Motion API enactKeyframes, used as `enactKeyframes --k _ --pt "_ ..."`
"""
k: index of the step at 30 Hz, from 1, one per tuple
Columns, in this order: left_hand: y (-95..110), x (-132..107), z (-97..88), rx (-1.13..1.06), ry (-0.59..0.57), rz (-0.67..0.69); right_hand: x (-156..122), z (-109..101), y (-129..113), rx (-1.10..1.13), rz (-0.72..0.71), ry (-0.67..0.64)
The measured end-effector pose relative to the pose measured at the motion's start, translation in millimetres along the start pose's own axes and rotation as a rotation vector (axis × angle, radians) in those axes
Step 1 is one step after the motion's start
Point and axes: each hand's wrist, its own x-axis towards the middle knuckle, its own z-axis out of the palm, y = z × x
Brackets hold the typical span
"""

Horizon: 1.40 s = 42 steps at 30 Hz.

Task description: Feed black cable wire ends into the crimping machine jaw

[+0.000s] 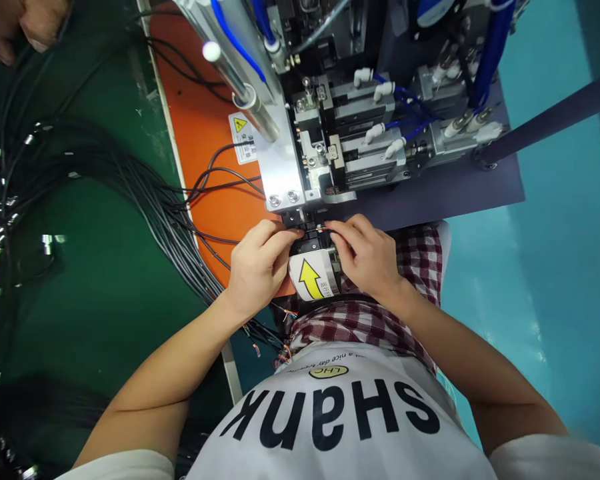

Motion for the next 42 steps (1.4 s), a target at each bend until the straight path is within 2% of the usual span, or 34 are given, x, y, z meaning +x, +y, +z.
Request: enactKeyframes --k 3,6,10,17,22,27,30,33,37,39,42 --pt "1 1 -0.7 -0.036 0.006 -0.011 6 3 4 0.212 0.211 -0.007" --pt "3 1 -5.0 -0.093 -0.003 -0.045 18 7 4 0.544 0.459 -0.139" --pt "-1 -14 -16.1 -0.057 -0.023 -0.063 25 13 0 0.737 0.575 -0.193" --pt "-24 -58 -29.5 0.196 -0.075 -0.005 27 15 1 0.815 0.589 -0.194" --pt "-25 -59 -31.9 0.266 -0.097 -0.019 24 11 2 0.813 0.626 -0.247" --pt "-21 -63 -34.7 0.279 -0.108 -0.031 1 1 18 0.782 0.672 -0.161" --pt "-22 -59 -34.3 0.265 -0.13 -0.057 -14 -3 30 0.783 0.71 -0.107" --pt "-26 -41 -34.2 0.247 -0.132 -0.11 -23 -5 33 0.784 0.723 -0.105" --pt "-30 -21 -50.9 0.19 -0.096 -0.102 -29 -16 27 0.758 0.665 -0.08" --pt "-25 -26 -65.8 0.104 -0.174 -0.008 -33 -25 27 0.733 0.638 -0.059" --pt "-13 -46 -83.2 0.032 -0.427 0.179 -39 -36 28 0.711 0.625 -0.039"
